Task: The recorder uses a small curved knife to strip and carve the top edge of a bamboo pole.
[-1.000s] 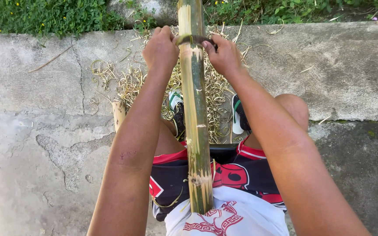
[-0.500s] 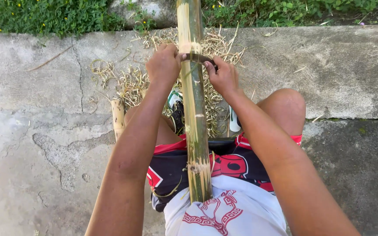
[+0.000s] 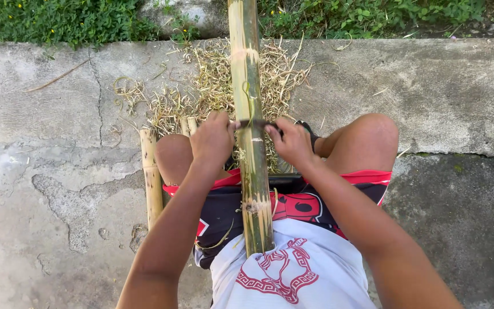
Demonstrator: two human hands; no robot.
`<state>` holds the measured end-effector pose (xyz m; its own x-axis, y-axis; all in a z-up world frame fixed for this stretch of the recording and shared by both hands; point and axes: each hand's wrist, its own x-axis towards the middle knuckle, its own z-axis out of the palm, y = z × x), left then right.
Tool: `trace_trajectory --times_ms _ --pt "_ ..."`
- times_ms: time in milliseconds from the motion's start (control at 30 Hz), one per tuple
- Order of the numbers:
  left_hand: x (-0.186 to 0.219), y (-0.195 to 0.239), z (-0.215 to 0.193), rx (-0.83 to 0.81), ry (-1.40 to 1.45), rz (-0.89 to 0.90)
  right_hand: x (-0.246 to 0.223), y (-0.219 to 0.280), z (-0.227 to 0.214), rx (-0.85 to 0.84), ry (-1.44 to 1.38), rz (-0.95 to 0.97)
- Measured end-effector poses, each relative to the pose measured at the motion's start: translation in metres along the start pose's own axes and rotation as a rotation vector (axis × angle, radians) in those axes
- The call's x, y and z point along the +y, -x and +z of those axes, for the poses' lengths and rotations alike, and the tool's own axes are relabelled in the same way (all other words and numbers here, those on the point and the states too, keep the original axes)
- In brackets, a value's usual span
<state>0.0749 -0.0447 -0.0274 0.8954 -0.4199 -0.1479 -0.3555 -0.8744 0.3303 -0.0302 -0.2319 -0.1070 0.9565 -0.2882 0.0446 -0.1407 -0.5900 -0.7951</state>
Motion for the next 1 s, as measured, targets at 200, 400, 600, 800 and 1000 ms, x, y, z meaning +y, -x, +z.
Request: trace_trajectory --times_ms 200,400,600,800,1000 --pt "0.001 0.078 -0.024 -0.515 -0.019 -0.059 -0.011 0.064 -0.027 -0.398 -0.088 0.086" --pt "-0.004 0.069 -0.015 -0.609 -0.024 -0.008 0.0 0.033 -0.031 -0.7 -0.153 0.069" --pt "-0.01 -0.069 0.008 0.001 0.035 -0.041 0.019 -0.093 -0.003 -0.224 -0.018 0.076" --pt "-0.022 -0.195 0.026 0.088 0.014 -0.074 0.028 -0.202 0.005 -0.095 0.098 0.088" --pt "-0.028 -0.275 0.034 0.124 0.056 -0.137 0.042 -0.278 0.012 -0.053 0.151 0.085"
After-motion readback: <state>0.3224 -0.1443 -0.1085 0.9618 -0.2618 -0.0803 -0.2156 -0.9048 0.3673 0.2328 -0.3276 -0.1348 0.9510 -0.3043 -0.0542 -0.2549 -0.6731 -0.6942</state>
